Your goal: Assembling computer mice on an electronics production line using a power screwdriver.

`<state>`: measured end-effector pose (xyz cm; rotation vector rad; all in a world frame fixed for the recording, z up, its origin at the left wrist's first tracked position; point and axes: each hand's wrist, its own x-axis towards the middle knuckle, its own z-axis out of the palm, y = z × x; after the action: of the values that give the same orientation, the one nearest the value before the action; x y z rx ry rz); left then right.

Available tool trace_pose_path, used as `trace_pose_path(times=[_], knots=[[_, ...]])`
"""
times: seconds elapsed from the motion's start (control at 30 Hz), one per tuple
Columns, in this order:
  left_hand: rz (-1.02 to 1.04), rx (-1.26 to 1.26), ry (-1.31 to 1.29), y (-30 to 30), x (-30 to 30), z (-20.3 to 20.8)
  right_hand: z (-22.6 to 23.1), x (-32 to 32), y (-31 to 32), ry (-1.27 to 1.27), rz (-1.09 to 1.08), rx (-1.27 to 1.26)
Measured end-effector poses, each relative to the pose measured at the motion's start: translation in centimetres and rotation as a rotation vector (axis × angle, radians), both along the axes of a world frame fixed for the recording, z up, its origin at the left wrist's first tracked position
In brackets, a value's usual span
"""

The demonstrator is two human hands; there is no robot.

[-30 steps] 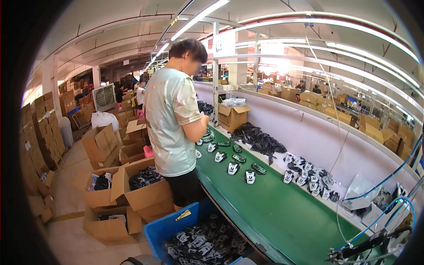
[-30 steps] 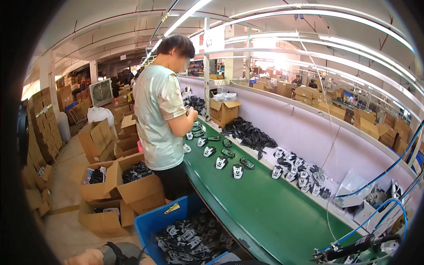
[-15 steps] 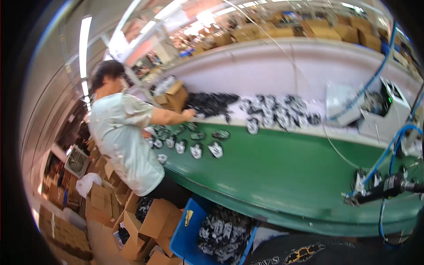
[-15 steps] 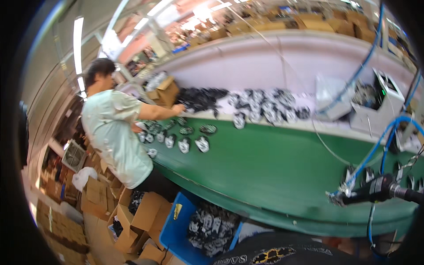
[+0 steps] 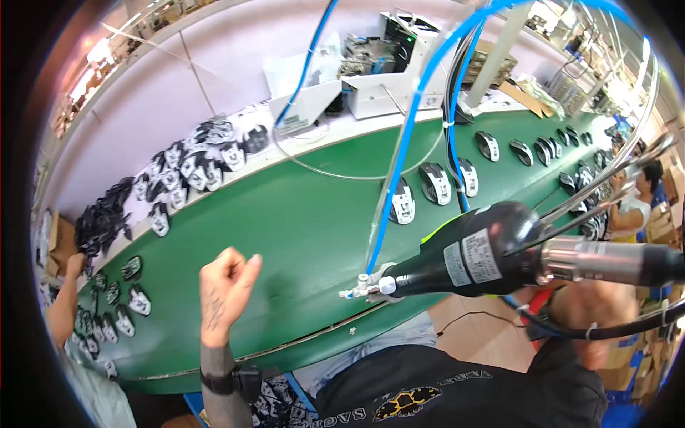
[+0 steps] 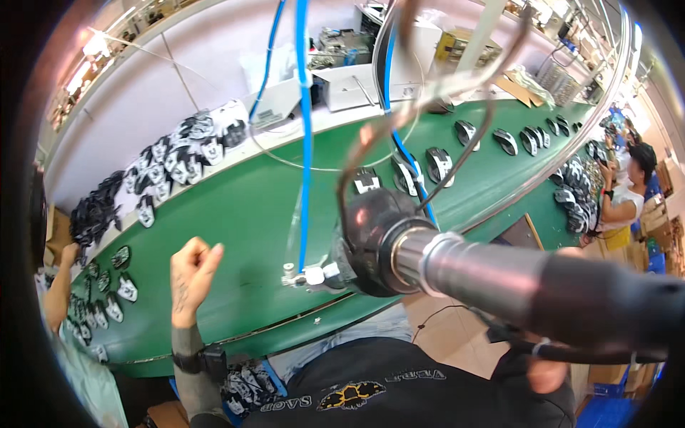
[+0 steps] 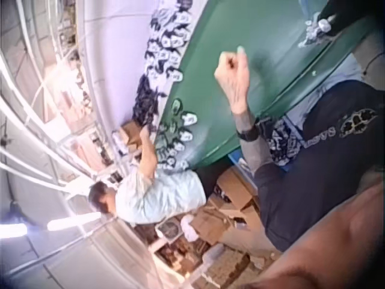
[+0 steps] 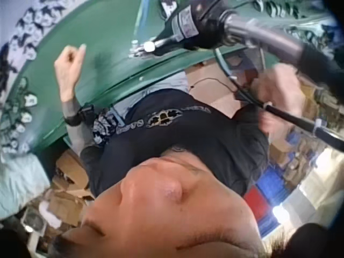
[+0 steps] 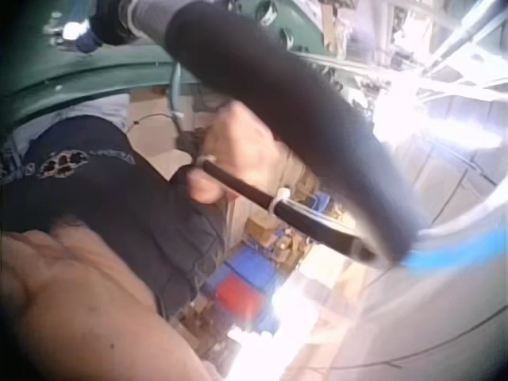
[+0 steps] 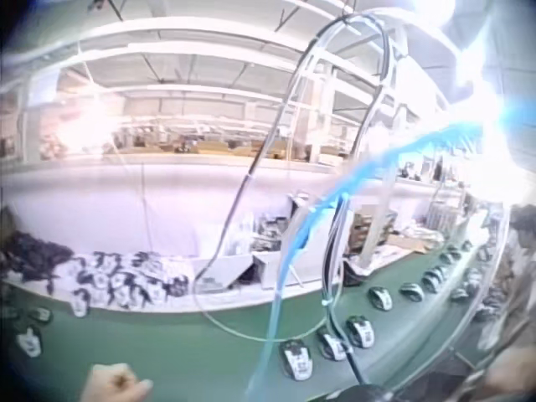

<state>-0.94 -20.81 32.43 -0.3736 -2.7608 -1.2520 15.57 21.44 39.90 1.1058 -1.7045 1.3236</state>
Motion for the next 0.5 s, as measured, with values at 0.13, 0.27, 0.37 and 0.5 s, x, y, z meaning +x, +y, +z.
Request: trace_pose_path(times=[0.13, 0.27, 0.37, 0.5], knots=[[-0.265, -0.023, -0.022, 3.8, -3.5, -7.4, -0.3, -1.4, -10.3, 0.014, -0.594, -0.114], [-0.303, -0.074, 0.177, 4.9, -4.9, -12.5, -3.8, -2.6, -11.1, -0.124, -1.029, -0.405], [-0.359, 0.016, 0.061, 4.0, -4.5, -13.1, -5.5, -3.8, -12.2, -0.210, -0.714, -0.501], [-0.375, -0.062, 0.219, 3.3, -3.4, -13.5, -8.1, -8.0, -17.9, 0.007, -0.522, -0.519]])
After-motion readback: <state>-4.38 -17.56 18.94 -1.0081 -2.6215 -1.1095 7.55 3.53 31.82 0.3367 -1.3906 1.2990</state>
